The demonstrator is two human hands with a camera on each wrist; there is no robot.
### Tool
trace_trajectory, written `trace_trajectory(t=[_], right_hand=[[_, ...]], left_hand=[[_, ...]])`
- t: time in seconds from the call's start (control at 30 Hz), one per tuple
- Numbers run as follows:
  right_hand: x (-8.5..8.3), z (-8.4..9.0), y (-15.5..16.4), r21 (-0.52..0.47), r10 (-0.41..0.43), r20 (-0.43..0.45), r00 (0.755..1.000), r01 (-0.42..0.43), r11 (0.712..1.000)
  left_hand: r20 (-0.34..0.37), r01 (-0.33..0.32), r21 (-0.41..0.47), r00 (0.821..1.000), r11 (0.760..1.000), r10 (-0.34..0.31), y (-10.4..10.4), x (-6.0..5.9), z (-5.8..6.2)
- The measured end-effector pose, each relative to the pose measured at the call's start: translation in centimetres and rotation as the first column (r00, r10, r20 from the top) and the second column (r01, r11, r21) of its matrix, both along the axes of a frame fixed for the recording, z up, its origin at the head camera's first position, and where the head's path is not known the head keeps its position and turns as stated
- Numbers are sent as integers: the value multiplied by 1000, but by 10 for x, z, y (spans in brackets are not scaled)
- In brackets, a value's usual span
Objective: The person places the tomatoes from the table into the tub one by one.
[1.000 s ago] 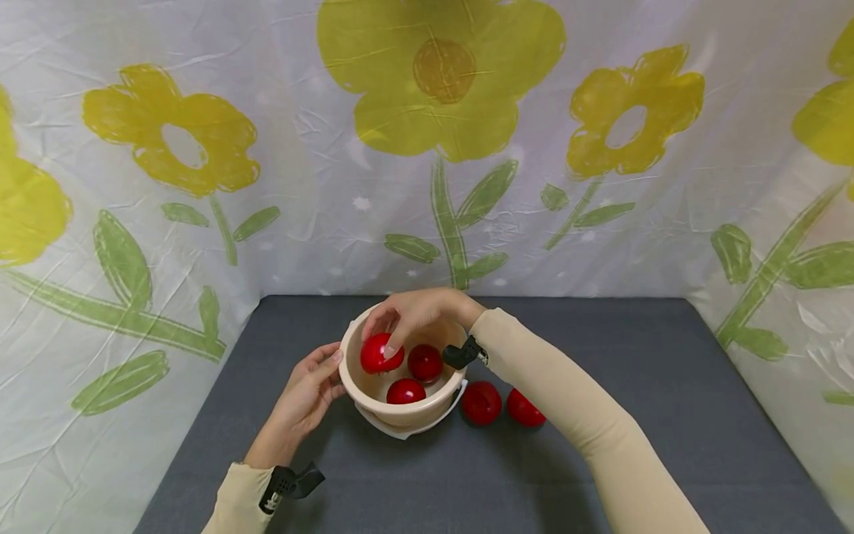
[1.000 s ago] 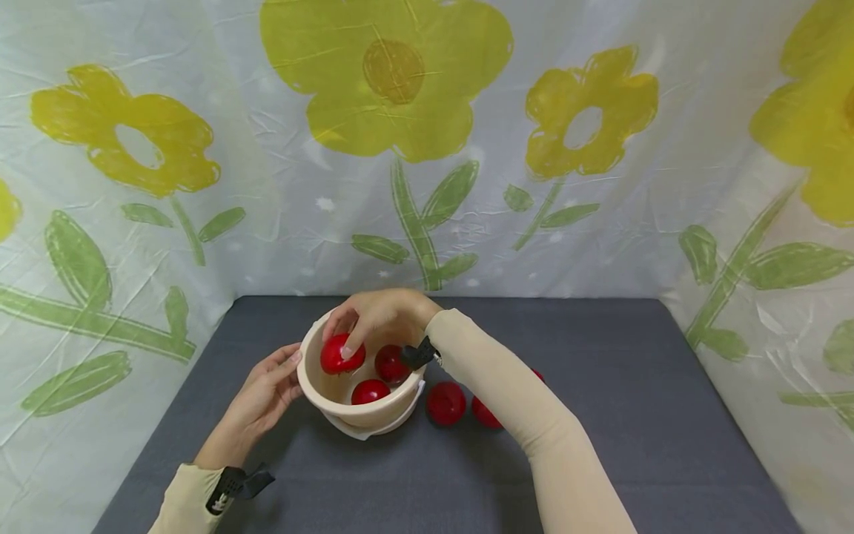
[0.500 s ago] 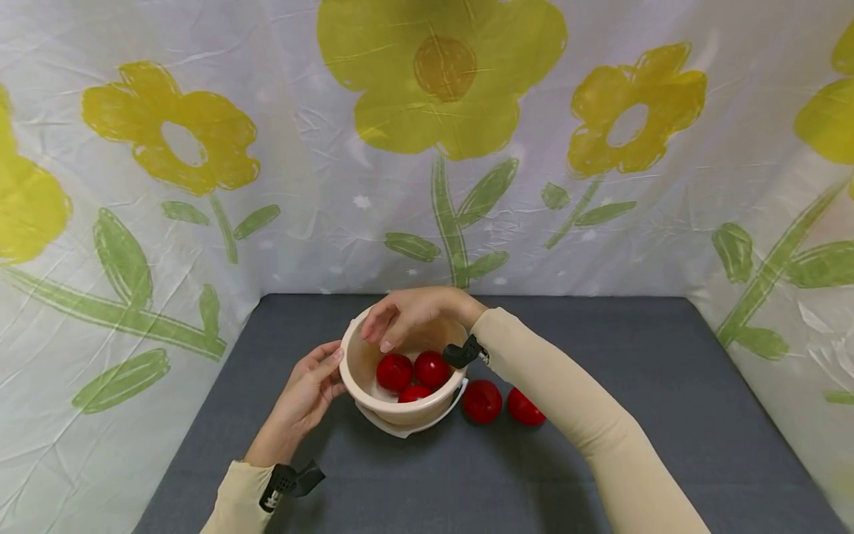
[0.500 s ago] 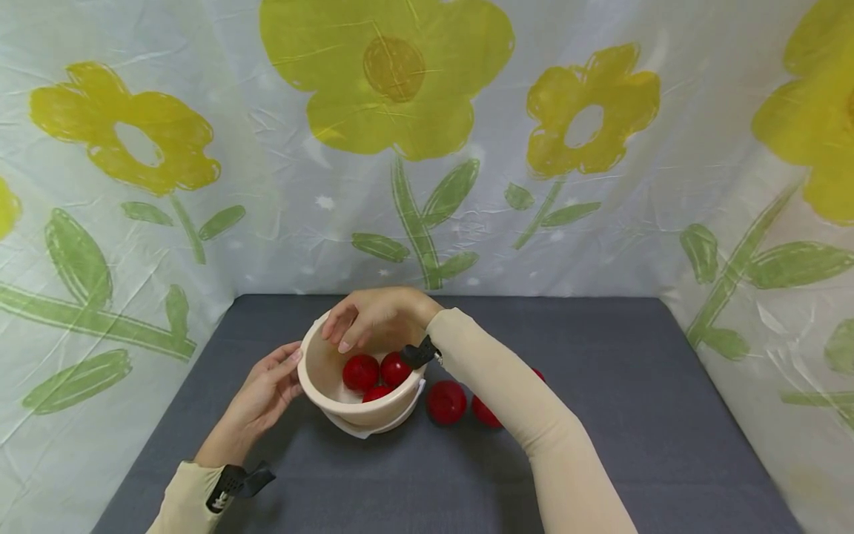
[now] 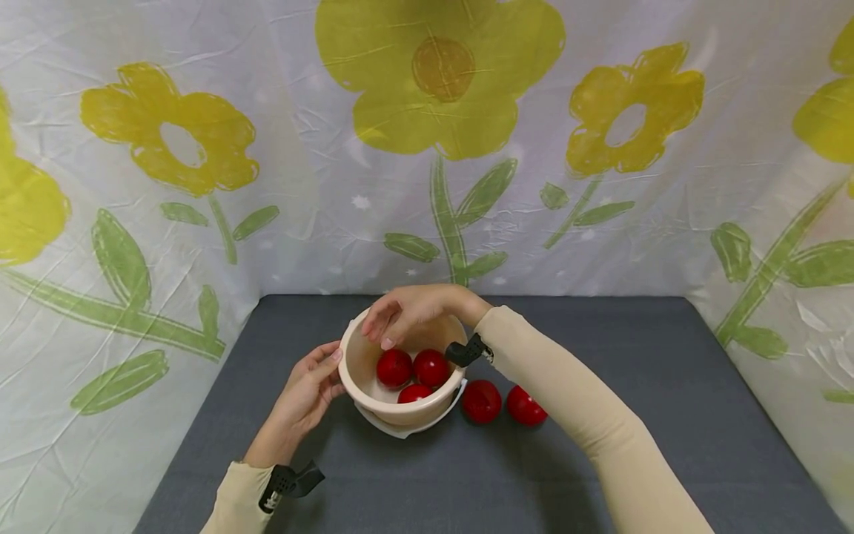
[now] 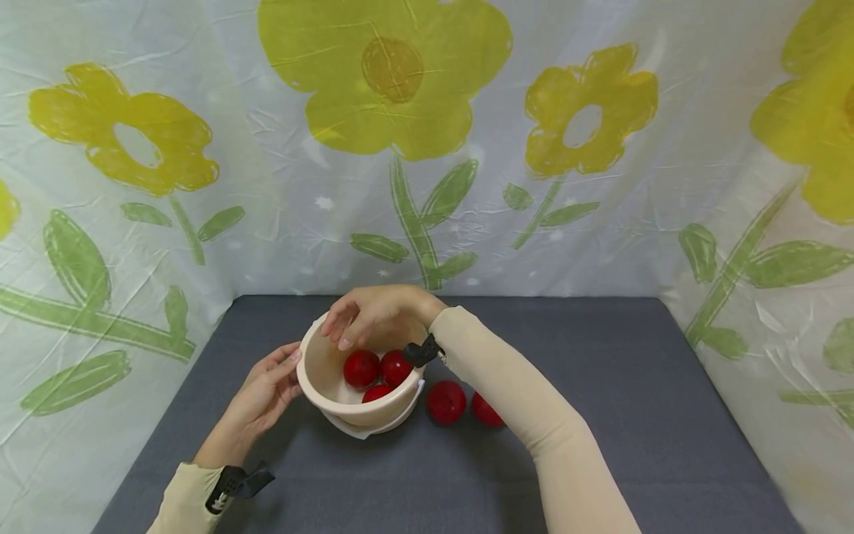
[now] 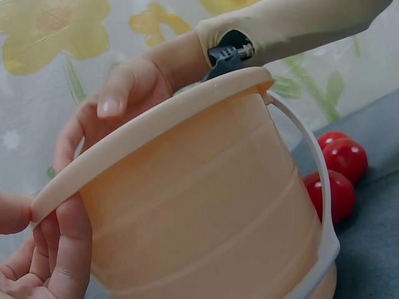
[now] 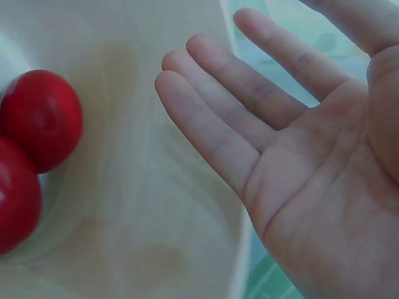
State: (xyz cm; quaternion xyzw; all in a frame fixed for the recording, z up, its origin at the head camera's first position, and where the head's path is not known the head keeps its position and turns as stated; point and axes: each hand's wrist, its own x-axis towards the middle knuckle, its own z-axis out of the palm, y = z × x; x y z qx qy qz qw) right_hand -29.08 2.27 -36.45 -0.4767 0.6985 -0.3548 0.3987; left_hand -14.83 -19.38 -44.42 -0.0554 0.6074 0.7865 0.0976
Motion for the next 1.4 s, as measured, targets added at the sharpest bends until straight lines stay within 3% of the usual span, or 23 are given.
trace_trajectory(t=[0.2,0.5,0.77,1.0,1.4], right_hand=[[1,19,14,-46,-3,-6,1000,2,999],[7,32,61,-96,-47,-19,999,45,994],[13,25,124,-135,-200,16,980,201,970],[17,4,176,-92,-307,25,951,308,947],[38,-63,242,-16,-458,56,887,460,888]], left_hand=[[-8,6,8,1000,1000,-6,0,0,-1],[-13,-9,8,1000,1000,9,0,1,-1],[-20,-12,10,1000,1000,13,1,0,-2],[-25,-8,0,1000,1000,8,-1,0,-3],[-7,-19,-3,1000,1000,19,2,0,-1]])
